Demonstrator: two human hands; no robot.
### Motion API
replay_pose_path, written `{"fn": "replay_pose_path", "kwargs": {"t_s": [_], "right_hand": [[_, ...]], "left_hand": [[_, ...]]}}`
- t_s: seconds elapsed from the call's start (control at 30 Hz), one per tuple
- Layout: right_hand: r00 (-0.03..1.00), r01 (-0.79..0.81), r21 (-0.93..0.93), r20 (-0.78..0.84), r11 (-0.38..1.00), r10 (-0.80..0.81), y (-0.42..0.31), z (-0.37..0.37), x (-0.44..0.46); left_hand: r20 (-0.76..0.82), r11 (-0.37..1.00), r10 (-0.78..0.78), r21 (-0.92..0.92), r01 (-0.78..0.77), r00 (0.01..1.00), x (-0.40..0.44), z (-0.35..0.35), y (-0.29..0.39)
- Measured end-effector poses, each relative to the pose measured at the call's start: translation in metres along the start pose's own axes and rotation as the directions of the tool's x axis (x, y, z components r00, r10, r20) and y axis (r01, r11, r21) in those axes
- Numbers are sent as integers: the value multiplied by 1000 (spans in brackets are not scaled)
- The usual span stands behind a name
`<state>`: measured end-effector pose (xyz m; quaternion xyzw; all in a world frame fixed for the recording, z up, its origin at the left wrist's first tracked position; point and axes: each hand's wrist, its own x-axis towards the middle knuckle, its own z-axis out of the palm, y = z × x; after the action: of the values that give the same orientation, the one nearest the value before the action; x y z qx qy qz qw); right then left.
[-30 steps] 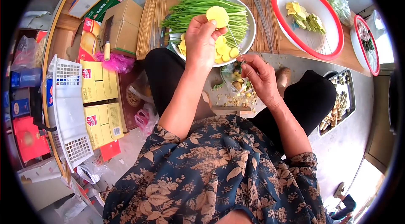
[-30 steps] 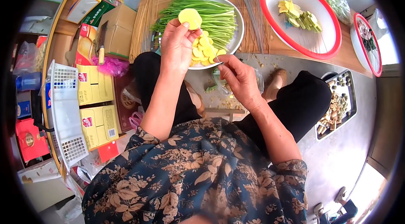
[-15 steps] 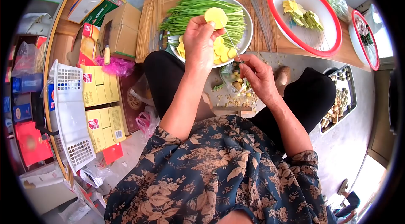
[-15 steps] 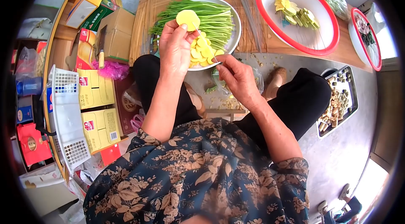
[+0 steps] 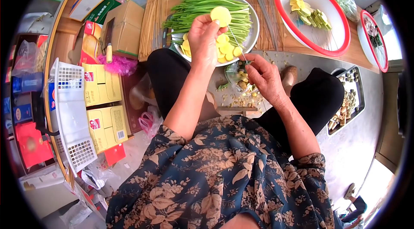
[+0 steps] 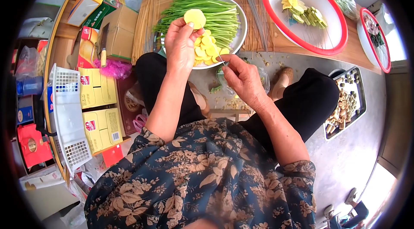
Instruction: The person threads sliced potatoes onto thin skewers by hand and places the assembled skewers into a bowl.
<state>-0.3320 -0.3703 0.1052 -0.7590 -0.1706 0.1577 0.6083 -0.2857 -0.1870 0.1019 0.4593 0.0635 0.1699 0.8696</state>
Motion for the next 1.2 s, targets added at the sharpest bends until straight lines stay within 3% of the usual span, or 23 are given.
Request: {"fn": "replay_pose_path", "kwargs": {"t_s": [0.47,0.67,0.87,0.93,1.03,1.13,1.2], "right_hand": [[999,-32,-32,-3,999,32,1,0,1],[995,-97,148,23,984,94,6,1,1],[992,-123,256,41,959,117,3,3,2],[981,-193,437,82,879,175,6,1,4],[976,-216,518,84,828,202,7,0,4],[981,-184,412,20,893,193,9,5,4],[977,-207,454,42,866,211,8,3,6]], "left_hand": [[29,997,12,74,-14,1000,1,-7,-8],[80,980,106,157,-118,991,1,-9,-14],[86,977,82,189,-97,993,-2,-10,-19],[92,979,67,187,-83,993,-1,-13,-20],[99,978,43,197,-62,994,-3,-16,-23],[87,980,12,196,-29,996,-4,-18,-27],[76,983,-11,183,-3,997,-5,-20,-31]]}}
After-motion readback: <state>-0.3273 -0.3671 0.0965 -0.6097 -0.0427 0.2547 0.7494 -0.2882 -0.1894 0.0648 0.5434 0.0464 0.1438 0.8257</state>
